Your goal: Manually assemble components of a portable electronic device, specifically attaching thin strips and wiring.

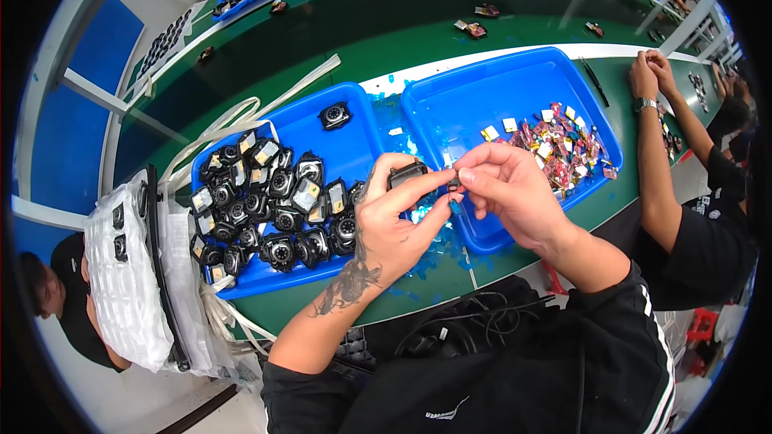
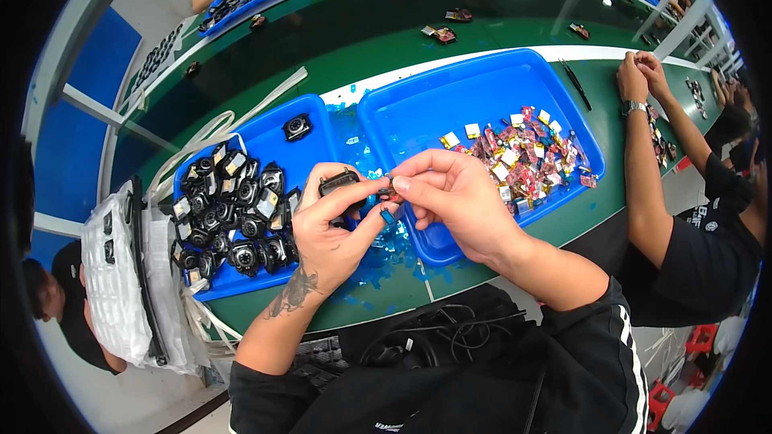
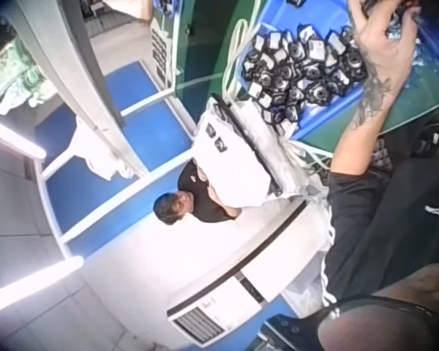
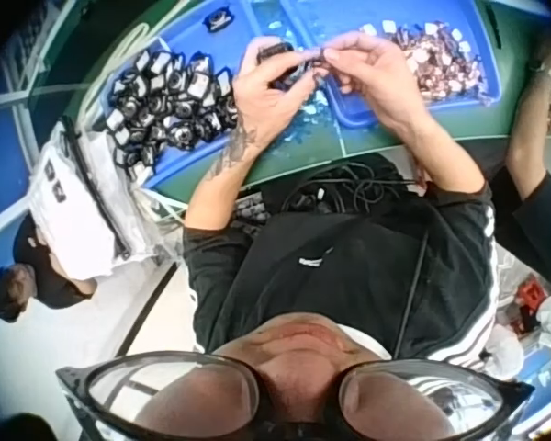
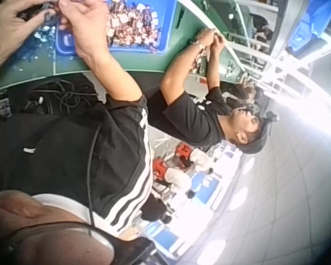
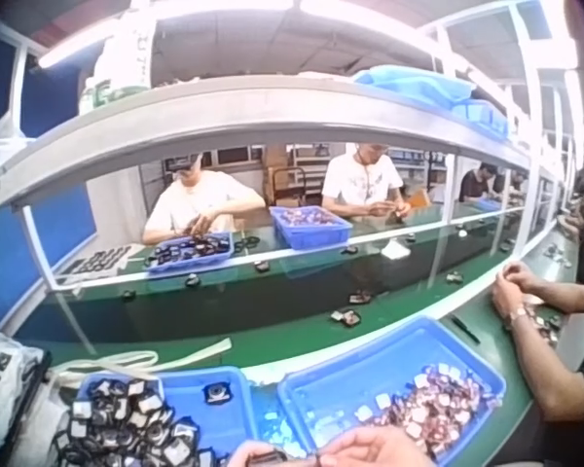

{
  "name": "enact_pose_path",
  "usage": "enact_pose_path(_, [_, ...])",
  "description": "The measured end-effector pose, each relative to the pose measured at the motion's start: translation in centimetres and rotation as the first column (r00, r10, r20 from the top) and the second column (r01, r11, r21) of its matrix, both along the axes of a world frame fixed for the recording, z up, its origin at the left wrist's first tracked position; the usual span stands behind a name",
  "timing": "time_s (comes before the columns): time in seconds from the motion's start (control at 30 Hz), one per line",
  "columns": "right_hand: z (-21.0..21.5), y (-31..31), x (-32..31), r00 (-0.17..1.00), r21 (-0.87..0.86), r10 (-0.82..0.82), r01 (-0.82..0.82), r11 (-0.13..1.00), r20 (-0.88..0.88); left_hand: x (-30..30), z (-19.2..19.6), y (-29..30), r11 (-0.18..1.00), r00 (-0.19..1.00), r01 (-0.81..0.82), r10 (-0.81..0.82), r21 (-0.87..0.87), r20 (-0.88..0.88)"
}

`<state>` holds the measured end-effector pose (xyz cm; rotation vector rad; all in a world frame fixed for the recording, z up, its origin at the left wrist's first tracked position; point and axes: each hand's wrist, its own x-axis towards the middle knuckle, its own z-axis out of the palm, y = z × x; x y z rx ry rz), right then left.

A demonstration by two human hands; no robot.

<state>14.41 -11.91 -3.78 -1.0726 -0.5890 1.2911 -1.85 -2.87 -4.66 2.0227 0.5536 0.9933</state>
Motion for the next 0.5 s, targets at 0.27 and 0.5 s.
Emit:
enact_pose_path(0.27, [0.5,-0.4,-0.6,0.952,0.051,-0.078,0.066,0.997,0.296,-0.2,-0.2,0.4,0.939,0.999,-0.002,0.017,0.343,-0.042])
enact_pose_path(0.5, [0.8,-0.5,-0.2,0.94,0.012,-0.03,0.028,1.0,0.34,-0.2,0.3,-0.6,0.997,0.998,-0.019,0.014,0.074,0.069])
